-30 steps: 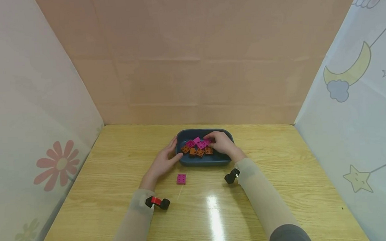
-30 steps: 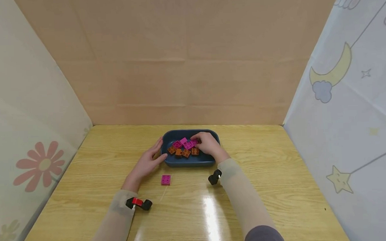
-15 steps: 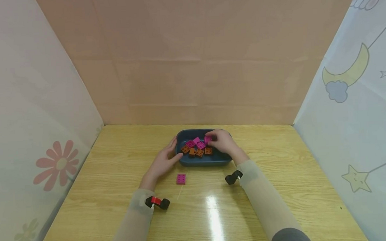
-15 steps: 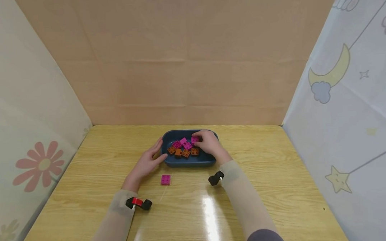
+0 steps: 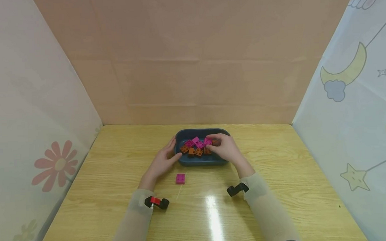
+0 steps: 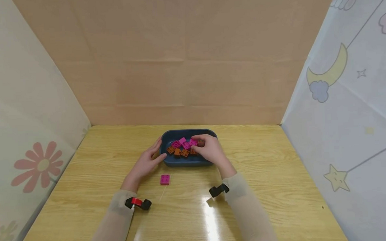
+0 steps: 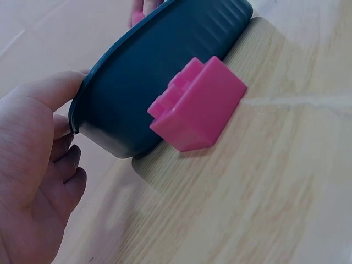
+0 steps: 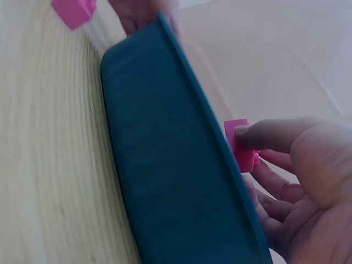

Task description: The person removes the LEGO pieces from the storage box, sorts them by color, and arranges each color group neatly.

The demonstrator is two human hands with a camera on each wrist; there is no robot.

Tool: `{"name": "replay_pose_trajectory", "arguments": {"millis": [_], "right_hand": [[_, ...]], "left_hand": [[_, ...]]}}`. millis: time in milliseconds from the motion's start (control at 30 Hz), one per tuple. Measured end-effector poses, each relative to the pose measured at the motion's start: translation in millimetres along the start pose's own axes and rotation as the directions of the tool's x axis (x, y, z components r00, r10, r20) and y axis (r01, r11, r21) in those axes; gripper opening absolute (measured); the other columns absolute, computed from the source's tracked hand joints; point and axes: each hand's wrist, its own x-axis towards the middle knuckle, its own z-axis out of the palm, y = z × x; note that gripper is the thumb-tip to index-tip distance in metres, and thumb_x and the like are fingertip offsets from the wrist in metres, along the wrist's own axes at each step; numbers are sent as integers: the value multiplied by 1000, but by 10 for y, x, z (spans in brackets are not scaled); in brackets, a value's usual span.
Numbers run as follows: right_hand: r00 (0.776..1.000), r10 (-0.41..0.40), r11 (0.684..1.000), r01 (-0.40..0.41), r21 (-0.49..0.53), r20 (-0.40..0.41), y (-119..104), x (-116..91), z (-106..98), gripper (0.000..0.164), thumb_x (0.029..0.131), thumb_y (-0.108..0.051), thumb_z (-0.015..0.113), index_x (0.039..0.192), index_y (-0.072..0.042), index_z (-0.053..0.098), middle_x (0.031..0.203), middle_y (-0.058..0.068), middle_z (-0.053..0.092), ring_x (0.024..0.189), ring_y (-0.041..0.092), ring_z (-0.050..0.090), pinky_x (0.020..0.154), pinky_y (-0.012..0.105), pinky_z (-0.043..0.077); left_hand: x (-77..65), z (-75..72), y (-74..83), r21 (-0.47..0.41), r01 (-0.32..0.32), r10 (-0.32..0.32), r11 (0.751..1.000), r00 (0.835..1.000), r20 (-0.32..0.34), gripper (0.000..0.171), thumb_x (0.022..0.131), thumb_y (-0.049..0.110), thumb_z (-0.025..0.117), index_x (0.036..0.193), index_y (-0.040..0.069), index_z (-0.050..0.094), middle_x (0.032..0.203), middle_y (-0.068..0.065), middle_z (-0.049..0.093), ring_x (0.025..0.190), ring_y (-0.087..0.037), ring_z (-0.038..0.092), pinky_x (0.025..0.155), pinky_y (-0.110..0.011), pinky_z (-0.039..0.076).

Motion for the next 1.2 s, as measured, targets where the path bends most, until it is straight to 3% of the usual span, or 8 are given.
{"name": "replay_pose_trajectory", "arguments": {"millis": [433, 733, 933, 1200], "right_hand": [[1000, -27, 989, 28, 147, -9, -140, -382, 68, 32, 95, -21, 85, 127, -16, 78, 121, 3, 74, 104, 24, 75, 82, 35, 64], [992, -107, 969, 90, 229, 62, -192, -582, 117, 37, 94, -3, 82, 130, -9, 76, 132, 10, 70, 104, 26, 77, 84, 32, 64], [981, -150, 967, 119, 225, 123, -276, -657, 154, 39, 92, -3, 84, 130, -10, 76, 121, 5, 74, 104, 22, 75, 85, 30, 63], [950, -232, 971, 213, 111, 211, -347, -708, 205, 38, 89, -6, 87, 126, -14, 79, 118, -3, 75, 104, 16, 72, 90, 36, 63]], "left_hand": [[13, -1, -14, -2, 5, -5, 1000, 1000, 2, 79, 108, 44, 64, 169, 9, 29, 179, -6, 18, 163, -23, 17, 130, -48, 18], [5, 4, 18, 2, 12, -12, 1000, 1000, -3, 76, 108, 36, 67, 169, 8, 29, 178, -8, 19, 162, -28, 19, 130, -52, 19], [3, 9, 31, 4, 10, -10, 1000, 1000, -11, 75, 108, 33, 67, 168, 7, 30, 178, -10, 19, 162, -31, 19, 129, -54, 19], [14, 15, 16, 14, 12, -12, 1000, 1000, -12, 75, 108, 33, 67, 168, 7, 30, 178, -10, 20, 162, -30, 20, 129, -55, 20]]}}
